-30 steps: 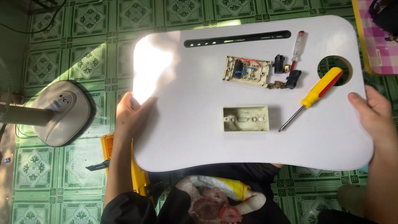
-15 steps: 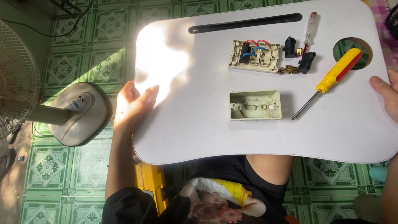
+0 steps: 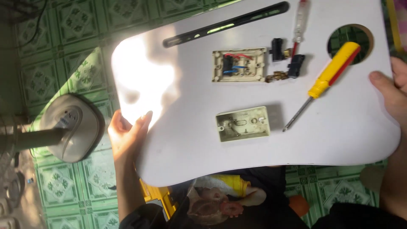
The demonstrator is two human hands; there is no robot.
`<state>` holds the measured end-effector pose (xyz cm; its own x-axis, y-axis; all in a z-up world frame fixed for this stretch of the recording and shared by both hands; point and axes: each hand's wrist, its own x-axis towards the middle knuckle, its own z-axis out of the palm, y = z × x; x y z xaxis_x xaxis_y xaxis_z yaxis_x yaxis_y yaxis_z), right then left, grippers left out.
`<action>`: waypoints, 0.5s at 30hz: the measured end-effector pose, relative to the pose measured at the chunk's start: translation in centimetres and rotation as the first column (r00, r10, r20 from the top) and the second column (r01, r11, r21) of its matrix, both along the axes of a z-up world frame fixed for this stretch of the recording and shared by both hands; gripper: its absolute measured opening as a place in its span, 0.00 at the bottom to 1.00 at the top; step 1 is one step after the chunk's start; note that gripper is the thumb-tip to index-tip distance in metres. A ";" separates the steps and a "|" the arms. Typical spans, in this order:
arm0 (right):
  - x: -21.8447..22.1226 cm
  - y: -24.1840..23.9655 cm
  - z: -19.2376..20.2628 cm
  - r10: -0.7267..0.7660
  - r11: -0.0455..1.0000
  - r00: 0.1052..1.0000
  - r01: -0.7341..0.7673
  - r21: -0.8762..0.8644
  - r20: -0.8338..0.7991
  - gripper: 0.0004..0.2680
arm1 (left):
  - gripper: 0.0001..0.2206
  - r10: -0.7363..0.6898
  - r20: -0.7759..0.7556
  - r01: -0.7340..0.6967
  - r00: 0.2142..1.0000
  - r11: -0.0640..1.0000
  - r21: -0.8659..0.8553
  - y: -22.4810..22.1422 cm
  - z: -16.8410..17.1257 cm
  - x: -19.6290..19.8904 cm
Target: The person uses a screwdriver to tighten wires inside a disassembled electrical socket. They then retrieve a red wire from a toolbox, strip its end with pliers, and insert it into a terminal block.
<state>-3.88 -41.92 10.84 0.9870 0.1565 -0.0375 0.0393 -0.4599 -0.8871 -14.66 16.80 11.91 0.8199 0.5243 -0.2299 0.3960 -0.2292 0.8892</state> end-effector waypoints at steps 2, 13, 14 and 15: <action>-0.6 1.1 0.0 -0.036 0.999 0.999 0.036 -0.001 -0.011 0.17 | 0.17 -0.013 0.012 0.013 1.000 0.999 0.040 0.7 -1.7 -0.3; 1.2 0.2 -10.6 -0.030 0.989 0.999 0.036 0.145 -0.044 0.15 | 0.16 -0.069 0.029 0.060 0.997 0.972 0.226 1.6 -11.1 -0.4; 1.3 -0.1 -11.9 -0.039 0.982 0.997 0.049 0.180 -0.062 0.15 | 0.15 -0.088 0.049 0.072 0.995 0.962 0.265 1.4 -12.0 -0.6; 1.4 -0.4 -13.2 -0.047 0.975 0.996 0.063 0.215 -0.081 0.15 | 0.14 -0.108 0.068 0.082 0.992 0.949 0.303 1.2 -12.9 -0.7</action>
